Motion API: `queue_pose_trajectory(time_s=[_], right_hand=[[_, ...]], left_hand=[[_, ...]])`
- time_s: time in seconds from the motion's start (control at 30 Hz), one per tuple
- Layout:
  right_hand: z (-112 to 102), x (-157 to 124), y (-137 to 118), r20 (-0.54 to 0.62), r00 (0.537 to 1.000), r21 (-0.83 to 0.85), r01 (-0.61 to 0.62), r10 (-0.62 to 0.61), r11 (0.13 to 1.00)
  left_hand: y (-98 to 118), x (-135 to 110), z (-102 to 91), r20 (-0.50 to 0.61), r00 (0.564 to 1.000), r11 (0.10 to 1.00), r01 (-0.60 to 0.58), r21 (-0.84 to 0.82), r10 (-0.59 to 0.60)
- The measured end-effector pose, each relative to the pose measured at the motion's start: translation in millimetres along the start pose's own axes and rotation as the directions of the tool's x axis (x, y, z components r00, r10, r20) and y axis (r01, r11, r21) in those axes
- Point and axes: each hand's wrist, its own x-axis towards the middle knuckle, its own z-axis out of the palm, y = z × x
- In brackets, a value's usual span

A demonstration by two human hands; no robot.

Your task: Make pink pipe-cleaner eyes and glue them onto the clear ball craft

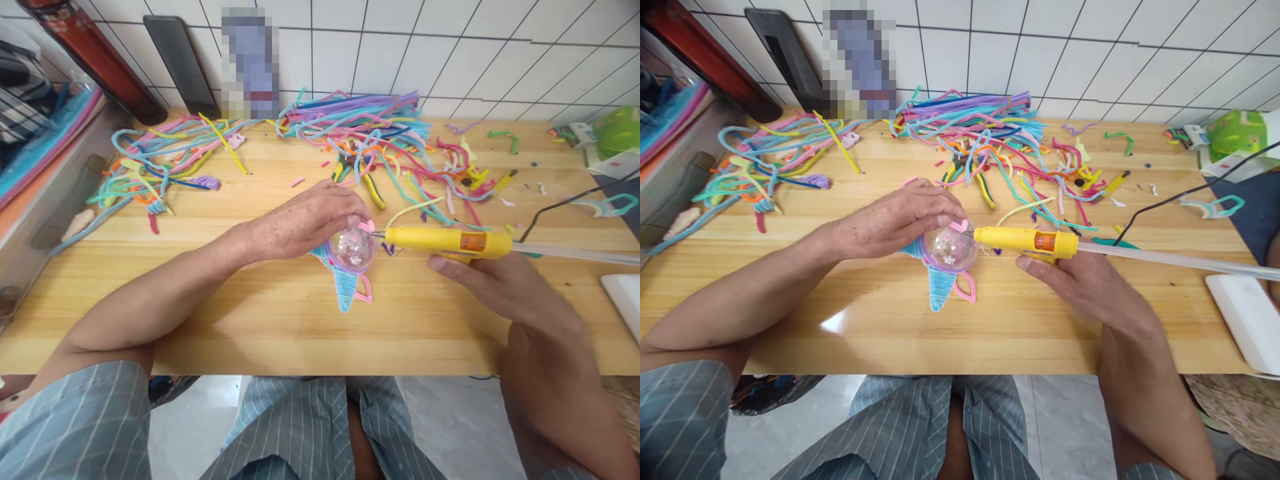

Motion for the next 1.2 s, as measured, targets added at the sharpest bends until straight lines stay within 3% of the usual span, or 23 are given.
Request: queue_pose_trajectory(time_s=[0.23, 0.47, 0.83, 1.2], right_hand=[[-1.3, -2.6, 1.9, 0.060, 0.994, -0.087, -0.082, 0.087, 0.993], [1.5, -0.5, -0.9, -0.009, 1.000, -0.007, 0.022, -0.022, 1.000], [-0.8, -2.7, 3.8, 0.010, 0.999, 0.017, -0.036, 0.036, 0.999], [0.6, -0.5, 2.3, 0.001, 1.000, 0.138, 0.013, -0.013, 0.990]], left_hand=[[-0.6, -0.2, 0.4, -0.005, 1.000, 1.000, -0.004, 0.004, 0.004], [-1.1, -0.1, 0.7, -0.009, 1.000, 1.000, -0.003, 0.005, 0.003], [-0.2, -0.5, -2.0, 0.002, 0.999, 0.999, 0.032, -0.002, -0.032], [1.3, -0.8, -2.0, 0.005, 0.999, 0.999, 0.036, -0.013, -0.036]])
